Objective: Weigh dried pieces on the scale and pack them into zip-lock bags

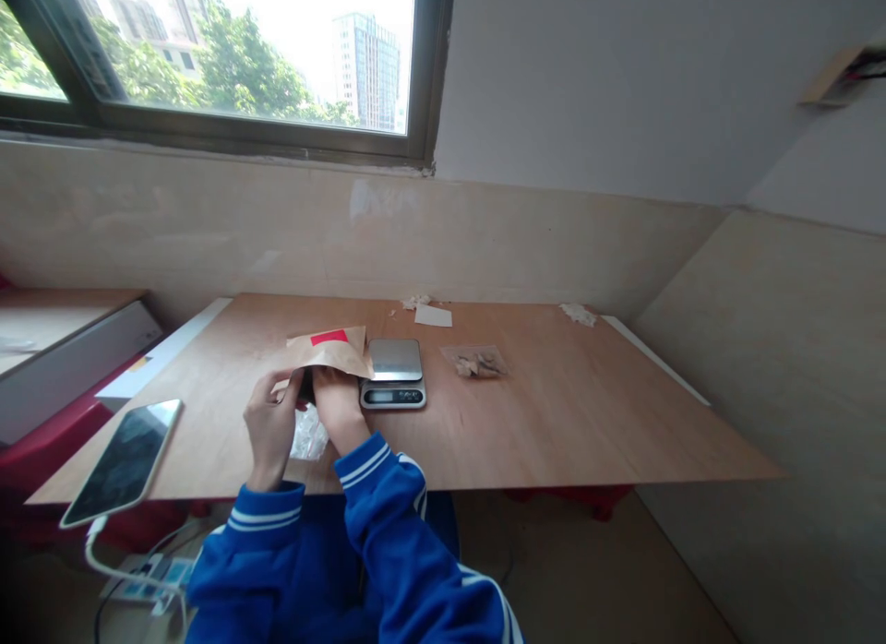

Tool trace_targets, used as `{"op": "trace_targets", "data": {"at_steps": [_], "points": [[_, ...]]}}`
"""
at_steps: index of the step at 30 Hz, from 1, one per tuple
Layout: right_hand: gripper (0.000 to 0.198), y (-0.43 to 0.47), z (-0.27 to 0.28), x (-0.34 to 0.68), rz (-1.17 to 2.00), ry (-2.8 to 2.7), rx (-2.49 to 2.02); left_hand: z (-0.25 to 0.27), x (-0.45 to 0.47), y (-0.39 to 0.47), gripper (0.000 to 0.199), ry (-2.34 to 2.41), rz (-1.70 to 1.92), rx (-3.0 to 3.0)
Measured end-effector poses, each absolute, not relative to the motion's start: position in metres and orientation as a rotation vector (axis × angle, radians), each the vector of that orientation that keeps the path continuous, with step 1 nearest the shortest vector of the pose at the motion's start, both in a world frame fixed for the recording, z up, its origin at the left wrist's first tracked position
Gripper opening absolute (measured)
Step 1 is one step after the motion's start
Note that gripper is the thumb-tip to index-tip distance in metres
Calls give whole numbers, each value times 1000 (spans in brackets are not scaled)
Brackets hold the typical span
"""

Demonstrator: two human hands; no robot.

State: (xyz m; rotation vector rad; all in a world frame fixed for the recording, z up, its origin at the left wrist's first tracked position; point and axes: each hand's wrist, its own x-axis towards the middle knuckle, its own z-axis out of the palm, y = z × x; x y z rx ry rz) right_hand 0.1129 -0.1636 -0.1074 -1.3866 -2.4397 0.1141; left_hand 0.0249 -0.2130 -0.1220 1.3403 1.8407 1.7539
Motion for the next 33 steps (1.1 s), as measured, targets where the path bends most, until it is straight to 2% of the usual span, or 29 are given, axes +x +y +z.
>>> {"op": "trace_targets", "data": {"at_steps": [14,33], "points": [[31,-175,-94,119,-26,-2566,-1376,-123,32,-210,33,1878,1742,1317],[31,-191,-88,131,24,-2468,-1346,-118,30,-212,36,1780,1765,1233]]}}
